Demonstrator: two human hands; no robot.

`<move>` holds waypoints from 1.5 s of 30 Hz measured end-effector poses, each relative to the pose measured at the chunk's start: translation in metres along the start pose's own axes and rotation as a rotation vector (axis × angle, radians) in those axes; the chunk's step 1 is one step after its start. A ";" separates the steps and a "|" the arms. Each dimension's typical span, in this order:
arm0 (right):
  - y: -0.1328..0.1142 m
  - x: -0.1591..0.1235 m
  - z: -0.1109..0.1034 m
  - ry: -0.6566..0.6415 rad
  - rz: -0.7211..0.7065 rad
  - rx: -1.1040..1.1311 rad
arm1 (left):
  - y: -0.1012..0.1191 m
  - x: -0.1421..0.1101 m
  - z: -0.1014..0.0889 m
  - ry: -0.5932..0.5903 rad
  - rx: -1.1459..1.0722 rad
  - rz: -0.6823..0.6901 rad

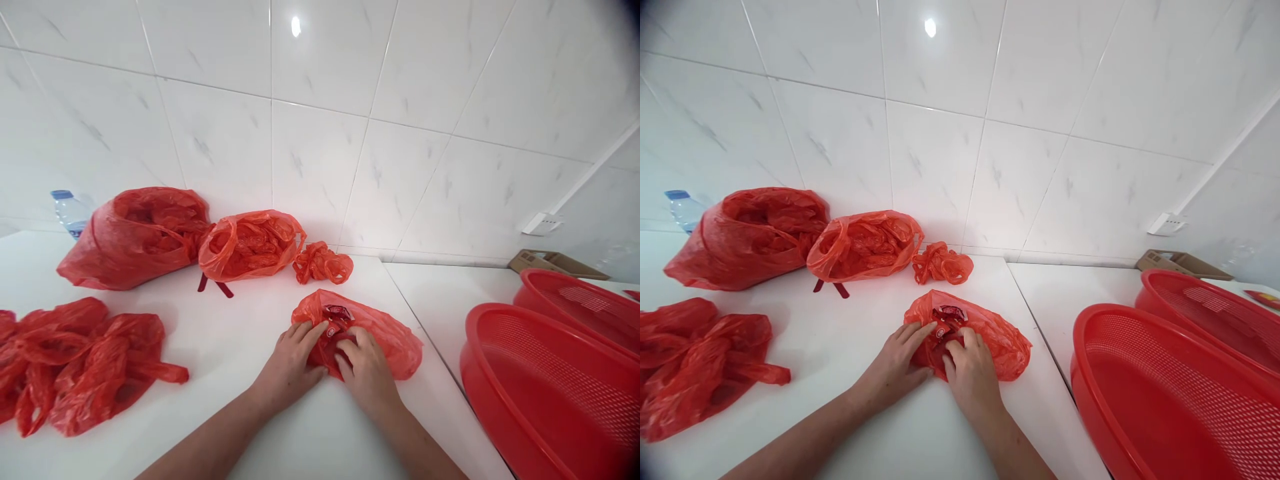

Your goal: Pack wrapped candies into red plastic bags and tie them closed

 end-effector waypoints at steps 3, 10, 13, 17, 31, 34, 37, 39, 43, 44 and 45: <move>0.000 0.007 0.002 0.113 -0.010 -0.003 | -0.003 0.003 -0.004 0.037 -0.075 -0.035; -0.002 0.015 0.016 0.075 0.025 0.129 | -0.008 0.001 -0.007 0.098 -0.074 -0.096; 0.001 0.013 0.014 0.073 0.077 0.177 | -0.007 0.000 -0.004 0.086 -0.056 -0.077; 0.009 0.009 0.005 0.096 0.101 0.201 | -0.009 -0.001 -0.008 0.117 -0.021 -0.089; 0.065 0.000 -0.043 0.263 0.288 -0.122 | -0.013 -0.009 -0.034 0.345 0.031 -0.164; 0.080 -0.002 -0.045 0.161 0.435 -0.183 | -0.012 -0.010 -0.036 0.391 0.018 -0.132; 0.093 -0.007 -0.032 -0.127 0.544 -0.109 | -0.012 -0.010 -0.038 0.406 -0.039 -0.119; 0.101 -0.013 -0.023 -0.323 0.610 -0.054 | -0.012 -0.009 -0.042 0.418 -0.100 -0.157; 0.116 -0.018 -0.014 -0.497 0.674 0.067 | -0.022 -0.013 -0.057 0.518 -0.253 -0.440; 0.118 -0.018 -0.012 -0.486 0.677 0.139 | -0.025 -0.013 -0.058 0.501 -0.324 -0.523; 0.119 -0.017 -0.010 -0.453 0.680 0.240 | -0.027 -0.011 -0.057 0.440 -0.420 -0.592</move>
Point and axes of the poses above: each hand's wrist, its own x-axis towards the middle knuckle, its own z-axis out of the palm, y = z × x, the point moved 6 cm from there along x, towards the middle knuckle, and after that the axes turned 14 degrees about -x, right-handed, at the moved point
